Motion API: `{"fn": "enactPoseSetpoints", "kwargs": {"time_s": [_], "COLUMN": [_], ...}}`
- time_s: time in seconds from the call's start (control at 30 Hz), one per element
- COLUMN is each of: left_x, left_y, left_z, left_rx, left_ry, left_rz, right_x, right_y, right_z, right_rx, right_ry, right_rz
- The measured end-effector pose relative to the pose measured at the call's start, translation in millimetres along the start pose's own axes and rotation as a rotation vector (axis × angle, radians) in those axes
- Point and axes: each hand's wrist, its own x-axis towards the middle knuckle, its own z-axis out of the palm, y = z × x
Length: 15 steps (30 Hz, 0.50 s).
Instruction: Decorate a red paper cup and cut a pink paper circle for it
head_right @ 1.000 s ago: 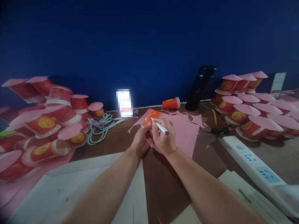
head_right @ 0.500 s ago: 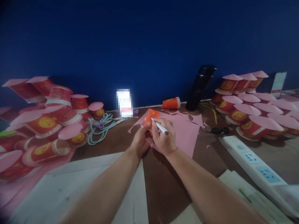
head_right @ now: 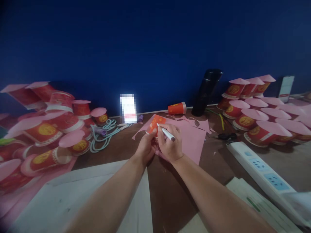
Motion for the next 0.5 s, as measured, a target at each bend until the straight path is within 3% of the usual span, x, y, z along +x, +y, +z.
{"fn": "enactPoseSetpoints", "kwargs": {"time_s": [0.5], "left_x": [-0.5], "left_y": [-0.9], "left_z": [0.4], "left_rx": [0.029], "left_ry": [0.022], "left_rz": [0.001], "right_x": [0.4], "right_y": [-0.8], "right_z": [0.6], "right_rx": [-0.017], "right_ry": [0.009], "right_rz": [0.006]}}
